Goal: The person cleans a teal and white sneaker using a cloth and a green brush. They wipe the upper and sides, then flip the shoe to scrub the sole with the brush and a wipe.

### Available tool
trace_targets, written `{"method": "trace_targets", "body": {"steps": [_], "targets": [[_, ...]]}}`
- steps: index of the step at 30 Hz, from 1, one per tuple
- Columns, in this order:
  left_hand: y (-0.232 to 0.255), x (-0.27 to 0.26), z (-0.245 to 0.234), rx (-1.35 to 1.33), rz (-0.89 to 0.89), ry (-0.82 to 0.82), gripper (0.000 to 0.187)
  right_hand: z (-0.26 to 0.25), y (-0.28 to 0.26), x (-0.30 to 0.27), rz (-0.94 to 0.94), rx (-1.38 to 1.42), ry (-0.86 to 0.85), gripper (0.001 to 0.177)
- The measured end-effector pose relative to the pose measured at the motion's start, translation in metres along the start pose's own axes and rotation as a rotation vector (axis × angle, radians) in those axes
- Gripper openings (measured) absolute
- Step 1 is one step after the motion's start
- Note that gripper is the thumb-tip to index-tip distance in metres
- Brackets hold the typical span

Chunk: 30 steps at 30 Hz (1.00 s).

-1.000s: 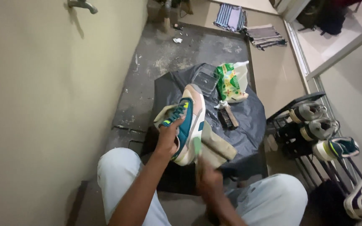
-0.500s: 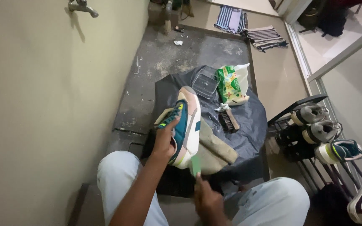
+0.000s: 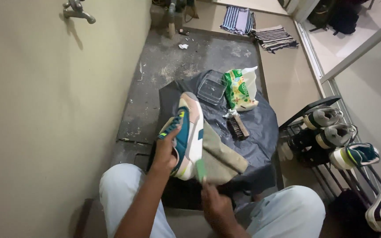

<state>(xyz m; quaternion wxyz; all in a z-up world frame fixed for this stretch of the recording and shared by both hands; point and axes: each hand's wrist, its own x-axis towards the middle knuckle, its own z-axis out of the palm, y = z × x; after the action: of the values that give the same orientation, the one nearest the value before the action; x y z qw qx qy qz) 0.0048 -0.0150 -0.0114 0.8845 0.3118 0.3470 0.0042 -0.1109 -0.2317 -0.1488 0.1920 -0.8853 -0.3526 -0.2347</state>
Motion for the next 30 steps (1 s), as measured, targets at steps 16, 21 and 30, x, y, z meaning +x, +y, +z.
{"method": "trace_targets", "body": {"steps": [16, 21, 30], "targets": [[0.044, -0.058, 0.007, -0.037, 0.102, 0.087, 0.080, -0.027, 0.191, 0.037, 1.112, -0.015, -0.128, 0.023], [0.054, -0.061, 0.007, -0.077, 0.103, 0.101, 0.084, 0.012, 0.198, 0.042, 0.561, -0.517, -0.178, 0.019], [0.075, -0.064, 0.010, -0.103, 0.256, 0.119, 0.080, 0.080, 0.056, 0.189, 1.071, 0.395, -0.314, 0.037]]}}
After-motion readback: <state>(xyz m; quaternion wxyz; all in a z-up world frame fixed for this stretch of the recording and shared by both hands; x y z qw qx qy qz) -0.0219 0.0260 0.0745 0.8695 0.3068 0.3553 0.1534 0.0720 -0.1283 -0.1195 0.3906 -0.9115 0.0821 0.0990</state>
